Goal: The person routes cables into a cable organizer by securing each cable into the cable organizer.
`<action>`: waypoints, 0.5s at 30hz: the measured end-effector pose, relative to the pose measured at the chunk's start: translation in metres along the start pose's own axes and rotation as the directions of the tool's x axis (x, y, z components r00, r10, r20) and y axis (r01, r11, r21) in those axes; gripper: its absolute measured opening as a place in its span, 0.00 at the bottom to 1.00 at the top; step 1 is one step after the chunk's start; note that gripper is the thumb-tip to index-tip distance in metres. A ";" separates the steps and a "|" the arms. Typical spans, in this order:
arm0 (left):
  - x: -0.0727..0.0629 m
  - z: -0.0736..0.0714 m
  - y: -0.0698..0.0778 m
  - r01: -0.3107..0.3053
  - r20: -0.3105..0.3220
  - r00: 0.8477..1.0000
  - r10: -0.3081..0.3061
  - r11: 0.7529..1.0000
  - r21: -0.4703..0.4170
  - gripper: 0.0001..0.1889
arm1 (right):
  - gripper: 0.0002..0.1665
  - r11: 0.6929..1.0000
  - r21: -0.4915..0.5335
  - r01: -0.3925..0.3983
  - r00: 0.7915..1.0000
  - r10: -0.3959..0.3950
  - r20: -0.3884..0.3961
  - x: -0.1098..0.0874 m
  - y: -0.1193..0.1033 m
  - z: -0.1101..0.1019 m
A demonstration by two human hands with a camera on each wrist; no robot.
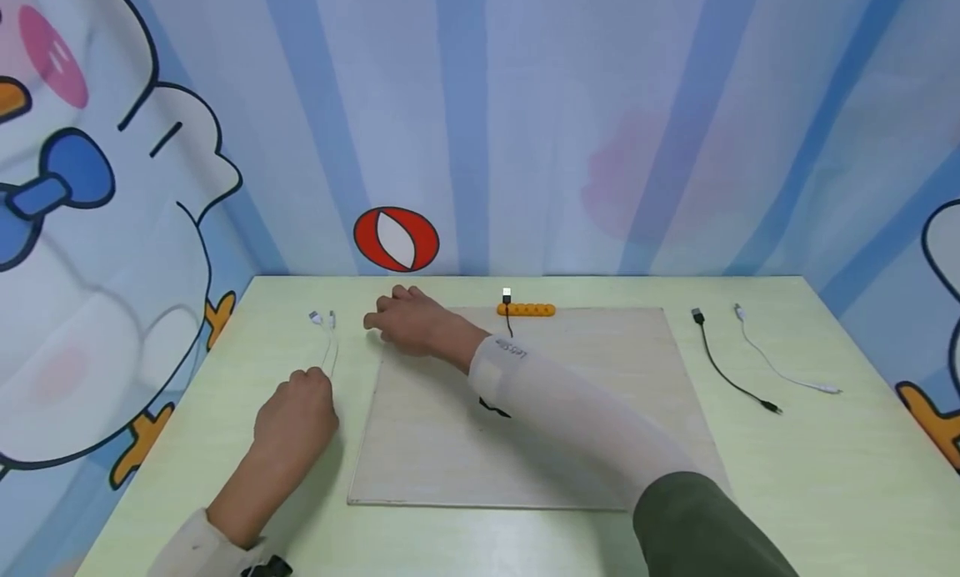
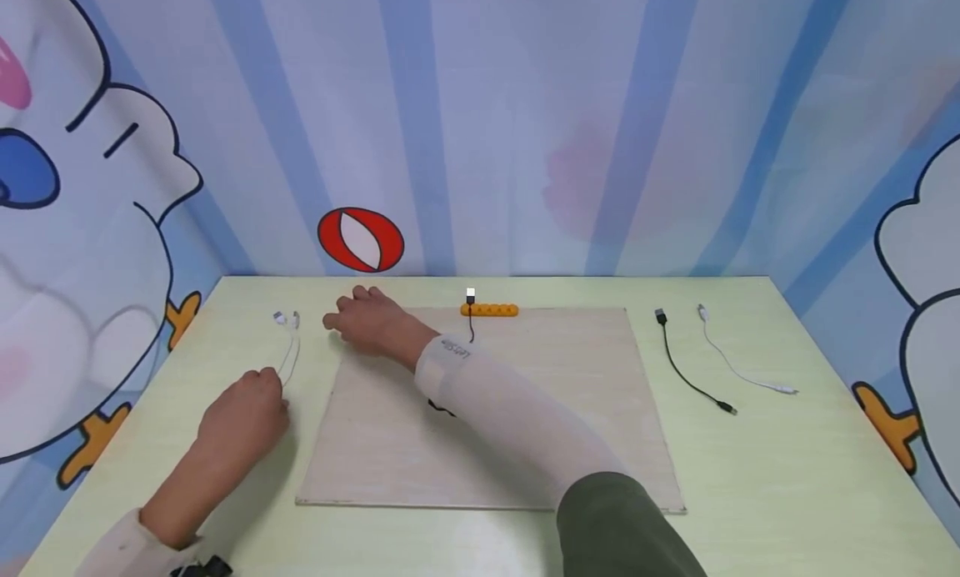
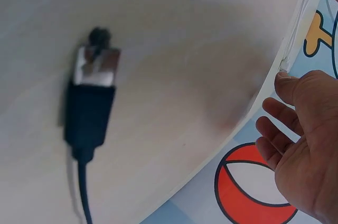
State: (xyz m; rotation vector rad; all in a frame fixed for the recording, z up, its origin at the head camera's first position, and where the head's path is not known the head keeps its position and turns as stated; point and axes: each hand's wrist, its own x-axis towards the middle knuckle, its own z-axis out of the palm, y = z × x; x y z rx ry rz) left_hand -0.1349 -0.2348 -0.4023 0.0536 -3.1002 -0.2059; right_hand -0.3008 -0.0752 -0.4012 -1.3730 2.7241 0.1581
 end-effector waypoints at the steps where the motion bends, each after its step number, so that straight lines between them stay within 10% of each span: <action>1: 0.000 0.000 -0.002 0.001 0.001 1.000 -0.001 1.000 0.002 0.07 | 0.25 1.000 0.002 0.002 1.000 -0.002 0.001 0.001 -0.001 0.000; 15: 0.002 0.012 -0.018 0.056 0.046 0.997 -0.059 0.996 0.066 0.11 | 0.28 0.998 -0.037 0.057 0.998 -0.057 0.005 0.020 -0.021 0.006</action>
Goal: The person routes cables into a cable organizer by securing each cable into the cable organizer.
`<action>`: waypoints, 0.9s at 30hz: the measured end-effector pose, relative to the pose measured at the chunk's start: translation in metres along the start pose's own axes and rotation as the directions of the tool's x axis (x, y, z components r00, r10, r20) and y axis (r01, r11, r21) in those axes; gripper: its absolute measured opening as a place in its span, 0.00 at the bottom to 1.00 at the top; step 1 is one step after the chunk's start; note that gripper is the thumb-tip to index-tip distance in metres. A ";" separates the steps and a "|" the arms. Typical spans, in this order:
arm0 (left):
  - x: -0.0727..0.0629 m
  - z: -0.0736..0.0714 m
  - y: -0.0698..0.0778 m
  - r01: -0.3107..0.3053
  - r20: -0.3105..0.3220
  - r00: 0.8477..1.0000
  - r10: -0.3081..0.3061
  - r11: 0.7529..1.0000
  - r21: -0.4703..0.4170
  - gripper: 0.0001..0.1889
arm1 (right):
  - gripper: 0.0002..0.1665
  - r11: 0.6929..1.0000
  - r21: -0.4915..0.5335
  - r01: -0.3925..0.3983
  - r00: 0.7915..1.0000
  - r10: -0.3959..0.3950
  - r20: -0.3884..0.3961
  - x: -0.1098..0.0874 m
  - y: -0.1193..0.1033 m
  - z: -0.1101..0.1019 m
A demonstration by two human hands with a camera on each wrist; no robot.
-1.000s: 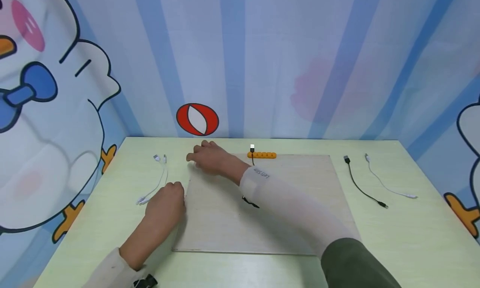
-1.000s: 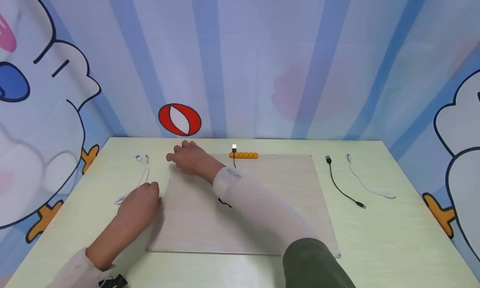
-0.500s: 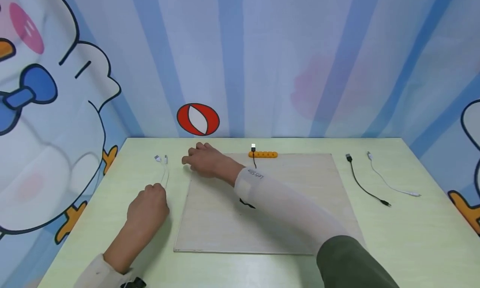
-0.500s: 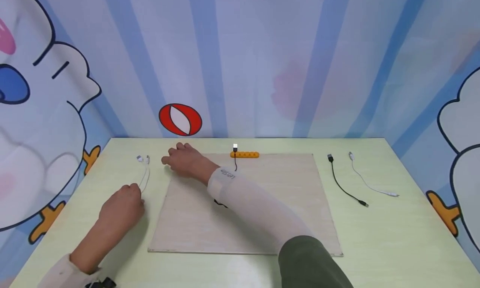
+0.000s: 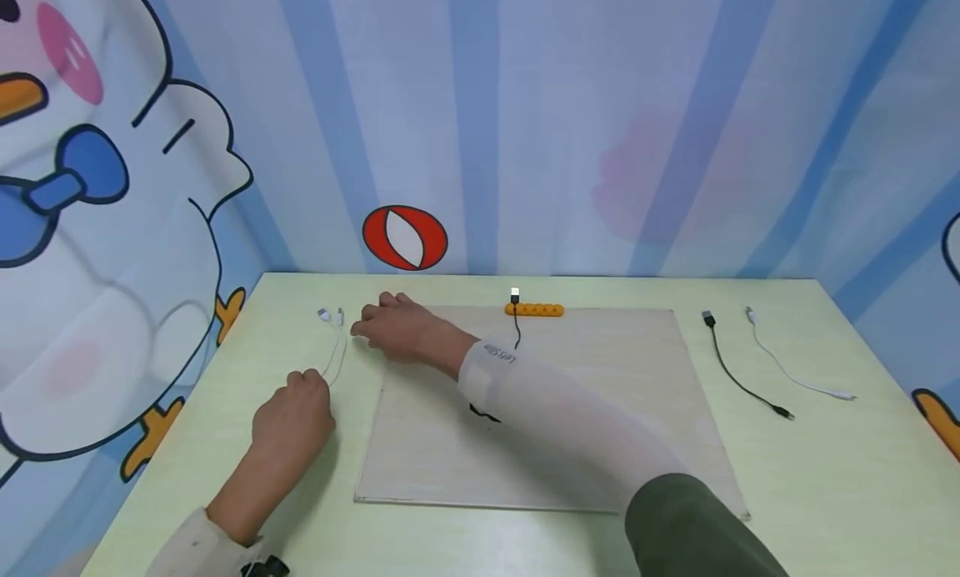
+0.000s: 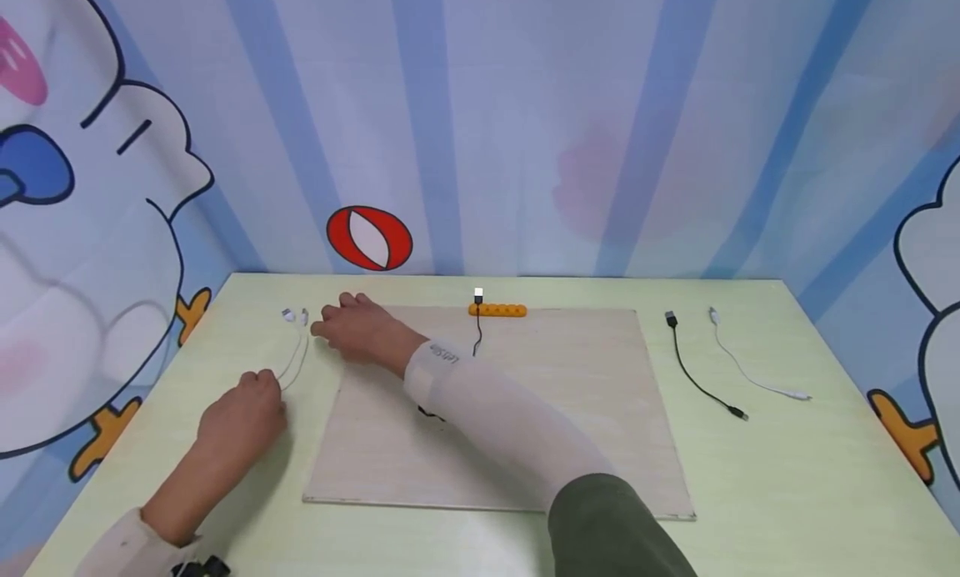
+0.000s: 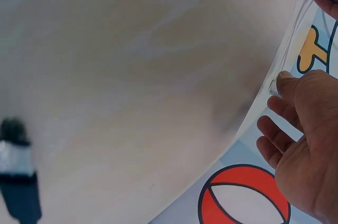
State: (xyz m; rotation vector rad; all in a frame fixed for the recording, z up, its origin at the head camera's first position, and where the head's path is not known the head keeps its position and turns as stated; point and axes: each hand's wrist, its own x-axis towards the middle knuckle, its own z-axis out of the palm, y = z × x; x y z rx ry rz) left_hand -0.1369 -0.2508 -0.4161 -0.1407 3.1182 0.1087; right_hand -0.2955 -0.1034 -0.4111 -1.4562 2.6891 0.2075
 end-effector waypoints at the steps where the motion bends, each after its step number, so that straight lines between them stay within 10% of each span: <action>1: 0.003 0.007 -0.004 -0.004 -0.026 1.000 0.004 1.000 0.001 0.11 | 0.28 1.000 -0.002 0.003 1.000 -0.003 0.001 0.001 -0.002 0.000; 18: -0.005 -0.001 -0.003 -0.030 -0.025 0.999 0.030 0.999 0.016 0.10 | 0.26 0.997 -0.021 0.069 0.997 -0.070 -0.021 0.007 -0.020 0.003; 27: 0.004 0.022 -0.016 -0.030 -0.076 0.997 0.031 0.999 0.014 0.10 | 0.25 0.993 -0.087 0.082 0.995 -0.085 -0.042 0.009 -0.022 0.002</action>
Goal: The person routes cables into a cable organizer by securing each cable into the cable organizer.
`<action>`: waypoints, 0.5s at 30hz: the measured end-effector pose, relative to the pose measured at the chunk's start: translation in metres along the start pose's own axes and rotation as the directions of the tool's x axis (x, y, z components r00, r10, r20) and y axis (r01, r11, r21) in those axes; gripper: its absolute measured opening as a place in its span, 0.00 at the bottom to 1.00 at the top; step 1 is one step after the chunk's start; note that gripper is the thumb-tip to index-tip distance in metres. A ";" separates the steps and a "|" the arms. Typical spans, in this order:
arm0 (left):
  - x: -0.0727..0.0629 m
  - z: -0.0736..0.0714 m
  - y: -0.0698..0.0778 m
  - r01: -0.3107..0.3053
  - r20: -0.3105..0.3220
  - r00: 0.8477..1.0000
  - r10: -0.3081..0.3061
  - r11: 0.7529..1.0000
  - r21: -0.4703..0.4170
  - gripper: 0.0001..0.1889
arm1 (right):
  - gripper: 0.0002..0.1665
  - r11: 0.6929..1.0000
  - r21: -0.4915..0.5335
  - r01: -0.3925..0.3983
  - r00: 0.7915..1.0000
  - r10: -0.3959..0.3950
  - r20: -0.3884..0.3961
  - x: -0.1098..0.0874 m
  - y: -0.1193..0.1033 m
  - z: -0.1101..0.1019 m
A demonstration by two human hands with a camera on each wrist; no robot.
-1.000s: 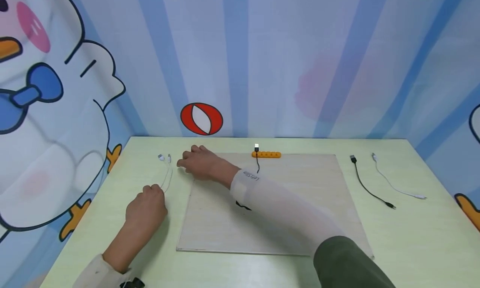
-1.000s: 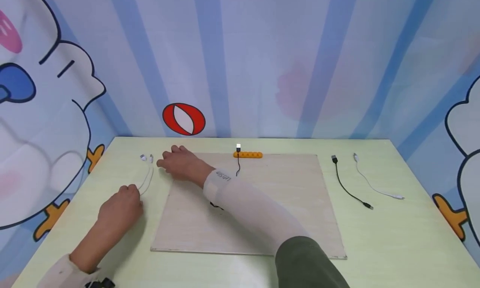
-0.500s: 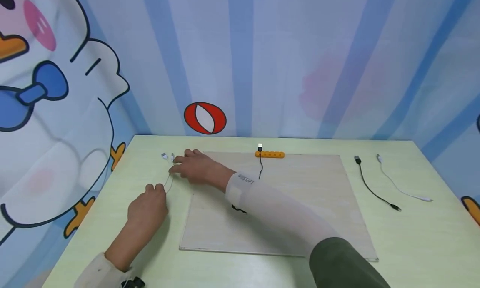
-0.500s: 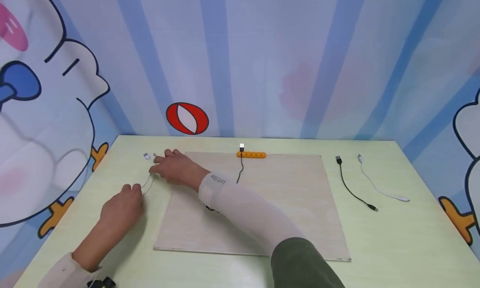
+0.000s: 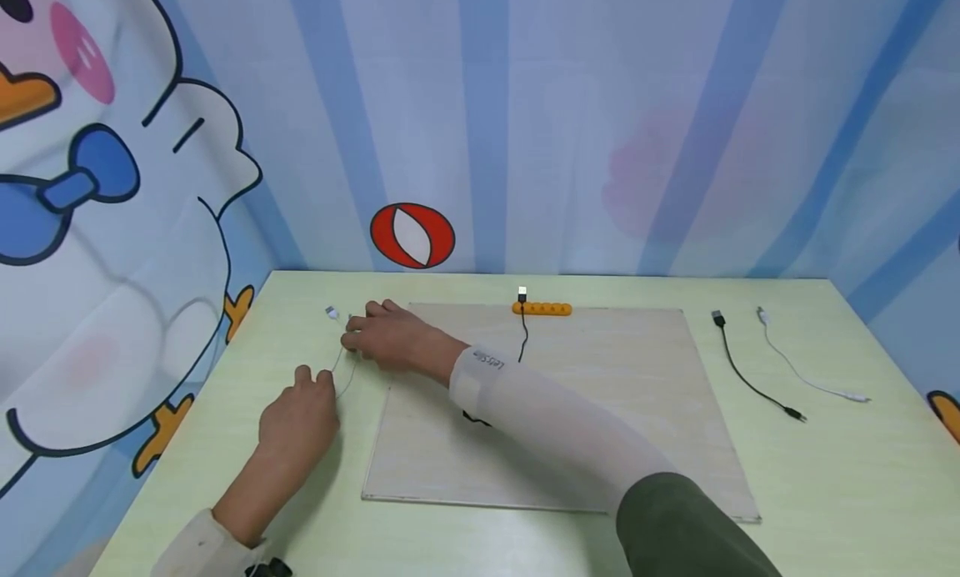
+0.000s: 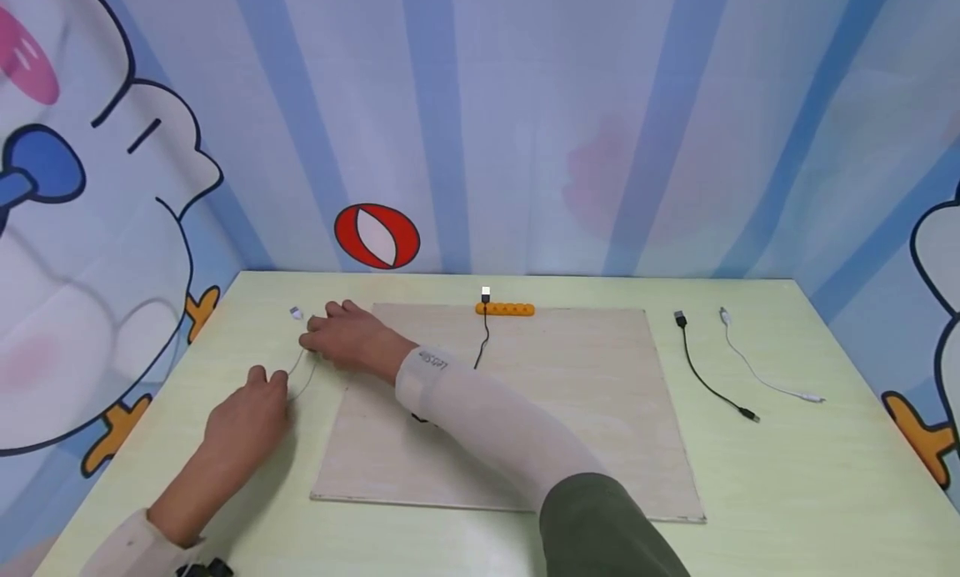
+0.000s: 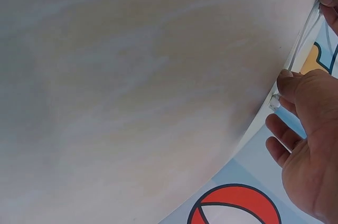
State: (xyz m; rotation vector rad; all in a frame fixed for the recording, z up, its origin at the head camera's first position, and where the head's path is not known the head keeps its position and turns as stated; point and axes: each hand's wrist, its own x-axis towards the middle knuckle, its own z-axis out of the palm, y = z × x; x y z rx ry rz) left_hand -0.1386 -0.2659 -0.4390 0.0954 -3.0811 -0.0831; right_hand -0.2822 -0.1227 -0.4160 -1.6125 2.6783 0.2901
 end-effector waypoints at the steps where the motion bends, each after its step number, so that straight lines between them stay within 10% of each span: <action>1: 0.000 0.002 -0.001 -0.003 -0.004 1.000 0.003 1.000 0.004 0.10 | 0.25 1.000 -0.003 0.000 1.000 0.000 -0.002 0.000 0.000 0.000; 15: 0.010 0.045 -0.028 -0.017 -0.042 0.999 0.019 0.999 0.043 0.06 | 0.23 0.999 -0.034 0.002 0.999 -0.003 -0.033 0.004 0.007 0.005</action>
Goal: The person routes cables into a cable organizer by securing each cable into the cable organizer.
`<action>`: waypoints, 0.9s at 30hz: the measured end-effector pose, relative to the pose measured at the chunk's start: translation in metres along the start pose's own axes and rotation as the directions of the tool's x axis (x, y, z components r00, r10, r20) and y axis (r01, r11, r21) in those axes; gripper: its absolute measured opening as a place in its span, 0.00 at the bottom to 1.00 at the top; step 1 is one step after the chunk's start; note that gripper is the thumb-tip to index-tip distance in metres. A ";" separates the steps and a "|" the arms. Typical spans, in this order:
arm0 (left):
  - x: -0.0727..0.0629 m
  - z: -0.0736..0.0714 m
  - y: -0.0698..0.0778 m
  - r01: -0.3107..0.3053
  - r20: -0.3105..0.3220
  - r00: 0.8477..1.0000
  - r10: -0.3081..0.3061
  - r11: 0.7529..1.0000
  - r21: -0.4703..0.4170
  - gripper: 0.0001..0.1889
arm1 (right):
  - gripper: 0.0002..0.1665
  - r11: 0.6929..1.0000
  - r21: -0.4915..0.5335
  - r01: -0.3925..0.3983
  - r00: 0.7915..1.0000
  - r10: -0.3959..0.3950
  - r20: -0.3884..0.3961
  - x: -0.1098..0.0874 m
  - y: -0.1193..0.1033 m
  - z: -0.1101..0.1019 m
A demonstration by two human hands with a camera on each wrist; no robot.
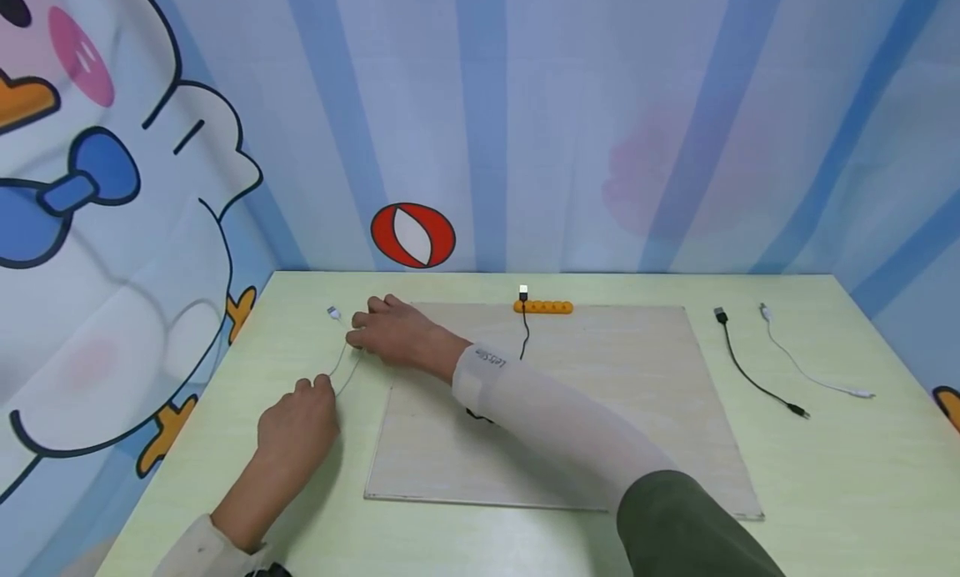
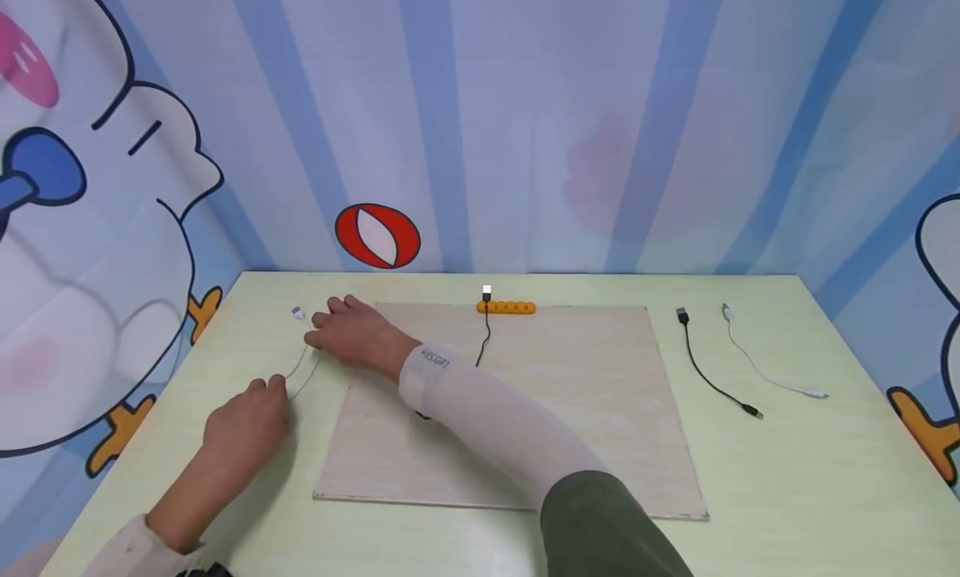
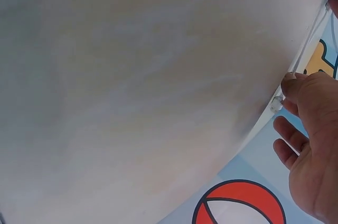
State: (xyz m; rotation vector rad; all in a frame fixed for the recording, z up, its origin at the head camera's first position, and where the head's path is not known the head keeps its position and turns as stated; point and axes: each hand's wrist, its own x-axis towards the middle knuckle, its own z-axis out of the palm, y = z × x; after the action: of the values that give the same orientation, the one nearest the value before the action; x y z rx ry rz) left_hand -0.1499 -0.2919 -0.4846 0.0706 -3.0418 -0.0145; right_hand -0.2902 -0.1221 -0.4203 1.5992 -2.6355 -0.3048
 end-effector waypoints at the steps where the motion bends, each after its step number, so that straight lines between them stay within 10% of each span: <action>1: -0.001 0.001 0.000 -0.001 -0.019 1.000 0.001 1.000 0.003 0.06 | 0.23 1.000 -0.014 -0.001 1.000 0.001 0.000 0.000 0.001 0.000; 9: -0.017 -0.058 0.033 0.018 0.079 0.997 -0.016 1.000 -0.017 0.07 | 0.25 0.998 -0.063 -0.011 0.999 0.009 -0.040 -0.006 0.004 -0.003; 17: -0.008 -0.025 0.019 0.025 0.003 1.000 -0.025 1.000 0.015 0.08 | 0.23 0.997 -0.061 -0.037 0.996 0.032 -0.079 -0.010 0.006 -0.005; 27: -0.022 -0.069 0.045 0.038 0.070 0.997 -0.040 0.999 0.037 0.10 | 0.19 0.997 0.058 -0.052 0.999 0.053 -0.014 -0.015 0.017 -0.004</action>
State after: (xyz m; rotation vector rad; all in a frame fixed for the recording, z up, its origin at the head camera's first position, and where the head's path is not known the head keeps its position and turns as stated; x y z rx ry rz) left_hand -0.1238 -0.2465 -0.4180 0.1354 -3.1110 0.0358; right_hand -0.2977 -0.1022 -0.4123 1.5389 -2.6936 -0.2146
